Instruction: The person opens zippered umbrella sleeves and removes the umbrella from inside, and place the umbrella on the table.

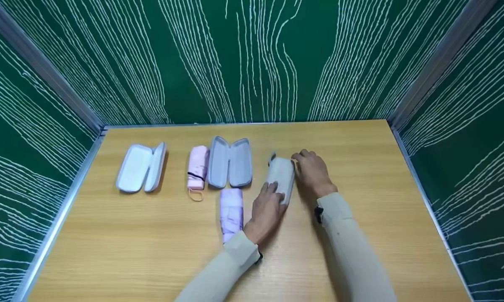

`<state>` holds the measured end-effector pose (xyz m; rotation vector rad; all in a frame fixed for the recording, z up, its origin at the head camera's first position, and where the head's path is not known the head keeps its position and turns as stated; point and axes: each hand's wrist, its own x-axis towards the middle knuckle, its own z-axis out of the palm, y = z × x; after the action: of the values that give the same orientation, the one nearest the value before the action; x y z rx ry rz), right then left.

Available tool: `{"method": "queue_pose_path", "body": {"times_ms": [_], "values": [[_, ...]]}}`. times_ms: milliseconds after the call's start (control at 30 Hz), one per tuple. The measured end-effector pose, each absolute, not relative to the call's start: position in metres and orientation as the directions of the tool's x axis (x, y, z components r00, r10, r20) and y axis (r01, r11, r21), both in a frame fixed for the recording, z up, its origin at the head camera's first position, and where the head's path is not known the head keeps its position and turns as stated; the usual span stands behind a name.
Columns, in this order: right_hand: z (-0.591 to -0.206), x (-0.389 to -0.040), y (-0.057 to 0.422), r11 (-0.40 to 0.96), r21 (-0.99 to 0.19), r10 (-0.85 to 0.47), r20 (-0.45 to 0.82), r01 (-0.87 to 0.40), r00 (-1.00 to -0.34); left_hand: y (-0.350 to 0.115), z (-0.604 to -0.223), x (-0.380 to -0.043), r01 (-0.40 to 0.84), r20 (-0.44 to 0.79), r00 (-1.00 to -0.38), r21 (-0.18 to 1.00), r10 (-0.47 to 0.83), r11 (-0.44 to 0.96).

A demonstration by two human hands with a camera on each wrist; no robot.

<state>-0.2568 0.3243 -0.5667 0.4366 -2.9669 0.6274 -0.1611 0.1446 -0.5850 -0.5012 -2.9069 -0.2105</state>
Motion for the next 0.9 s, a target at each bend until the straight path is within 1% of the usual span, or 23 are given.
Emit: {"method": "queue_pose_path", "body": {"times_ms": [200, 333, 500, 700, 900], "values": [[-0.566, -0.266, 0.322, 0.869, -0.338, -0.311, 0.194, -0.361, -0.931, 0.144, -0.584, -0.161, 0.347, 0.240, -0.916, 0.071, 0.322, 0.935], [-0.563, -0.271, 0.321, 0.867, -0.326, -0.330, 0.187, -0.376, -0.925, 0.144, -0.582, -0.161, 0.353, 0.225, -0.917, 0.068, 0.330, 0.933], [-0.562, -0.277, 0.318, 0.870, -0.297, -0.358, 0.166, -0.393, -0.919, 0.144, -0.580, -0.163, 0.355, 0.200, -0.920, 0.067, 0.336, 0.932], [-0.563, -0.286, 0.317, 0.869, -0.273, -0.394, 0.124, -0.413, -0.911, 0.142, -0.579, -0.165, 0.374, 0.183, -0.918, 0.100, 0.353, 0.922], [-0.565, -0.292, 0.317, 0.872, -0.270, -0.408, 0.056, -0.407, -0.911, 0.141, -0.577, -0.165, 0.393, 0.177, -0.910, 0.070, 0.376, 0.917]]}}
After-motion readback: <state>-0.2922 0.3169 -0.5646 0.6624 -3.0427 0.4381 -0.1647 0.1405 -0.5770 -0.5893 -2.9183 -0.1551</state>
